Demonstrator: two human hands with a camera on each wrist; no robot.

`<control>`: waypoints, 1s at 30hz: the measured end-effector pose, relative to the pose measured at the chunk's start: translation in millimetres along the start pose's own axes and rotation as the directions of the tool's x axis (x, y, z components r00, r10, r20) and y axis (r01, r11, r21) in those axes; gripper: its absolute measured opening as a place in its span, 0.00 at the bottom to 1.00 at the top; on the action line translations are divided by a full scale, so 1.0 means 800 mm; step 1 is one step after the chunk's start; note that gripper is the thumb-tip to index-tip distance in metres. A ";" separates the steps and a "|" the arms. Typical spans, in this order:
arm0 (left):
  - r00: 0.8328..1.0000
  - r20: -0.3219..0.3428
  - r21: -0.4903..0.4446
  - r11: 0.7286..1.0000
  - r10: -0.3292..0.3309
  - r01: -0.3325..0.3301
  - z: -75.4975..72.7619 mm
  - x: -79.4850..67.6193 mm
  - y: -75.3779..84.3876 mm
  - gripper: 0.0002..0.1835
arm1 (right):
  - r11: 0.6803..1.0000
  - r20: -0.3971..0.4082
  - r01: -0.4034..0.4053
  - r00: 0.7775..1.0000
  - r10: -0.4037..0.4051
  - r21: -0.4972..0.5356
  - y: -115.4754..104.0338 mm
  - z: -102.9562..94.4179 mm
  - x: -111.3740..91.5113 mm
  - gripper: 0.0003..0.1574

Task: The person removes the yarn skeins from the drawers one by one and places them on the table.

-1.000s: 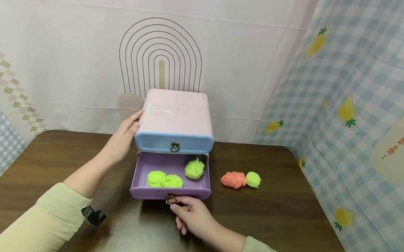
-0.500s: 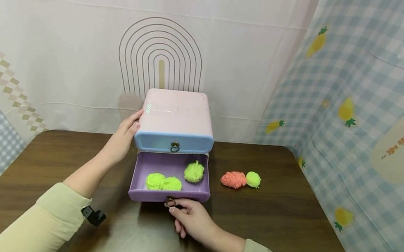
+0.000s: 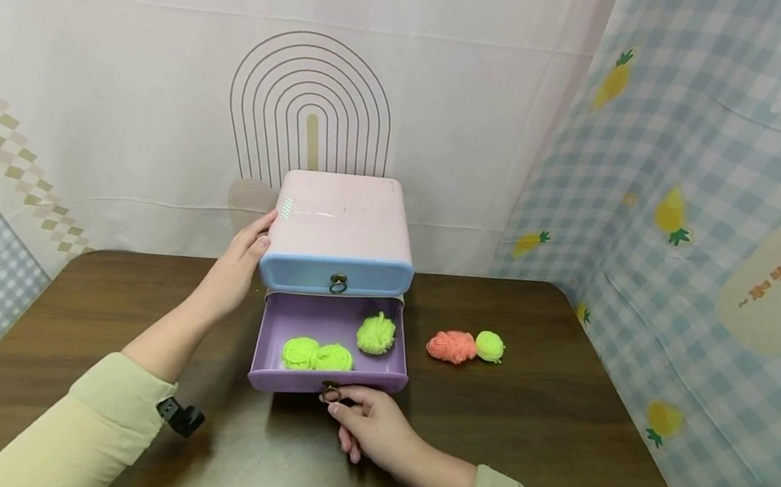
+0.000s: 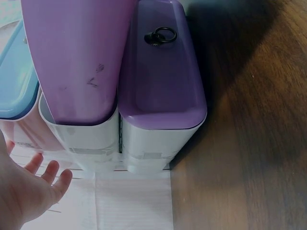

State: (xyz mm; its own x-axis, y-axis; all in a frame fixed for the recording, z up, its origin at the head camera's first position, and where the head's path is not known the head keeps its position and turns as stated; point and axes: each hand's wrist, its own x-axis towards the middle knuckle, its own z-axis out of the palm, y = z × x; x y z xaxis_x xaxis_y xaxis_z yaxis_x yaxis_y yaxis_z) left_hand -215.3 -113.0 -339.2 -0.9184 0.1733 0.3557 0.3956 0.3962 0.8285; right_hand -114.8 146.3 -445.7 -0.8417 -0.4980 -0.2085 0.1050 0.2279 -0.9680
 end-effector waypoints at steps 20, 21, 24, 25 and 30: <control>1.000 -0.008 0.006 1.000 0.008 -0.007 0.005 0.016 -0.047 0.25 | 0.998 0.036 0.011 0.999 -0.009 -0.058 0.007 -0.006 -0.006 0.24; 1.000 -0.008 0.013 1.000 0.007 -0.007 0.005 0.017 -0.051 0.25 | 0.998 0.039 0.013 0.999 -0.010 -0.065 0.007 -0.007 -0.006 0.24; 1.000 -0.007 0.025 1.000 0.003 -0.003 0.006 0.017 -0.055 0.26 | 0.997 0.044 0.015 0.999 -0.012 -0.069 0.008 -0.008 -0.009 0.24; 1.000 -0.008 0.028 1.000 0.003 -0.002 0.006 0.017 -0.055 0.26 | 0.997 0.044 0.016 0.999 -0.012 -0.070 0.009 -0.009 -0.009 0.23; 1.000 -0.012 0.030 1.000 0.000 0.000 0.006 0.016 -0.053 0.26 | 0.997 0.042 0.027 0.999 -0.024 -0.068 0.012 -0.011 -0.013 0.22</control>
State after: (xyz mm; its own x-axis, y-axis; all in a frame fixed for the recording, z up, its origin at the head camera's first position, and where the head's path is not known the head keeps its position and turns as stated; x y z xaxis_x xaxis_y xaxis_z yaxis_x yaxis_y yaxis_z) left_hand -244.1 -123.4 -371.8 -0.9184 0.1620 0.3609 0.3951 0.4232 0.8153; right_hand -109.5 160.8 -451.4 -0.8210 -0.5380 -0.1910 0.0462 0.2710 -0.9615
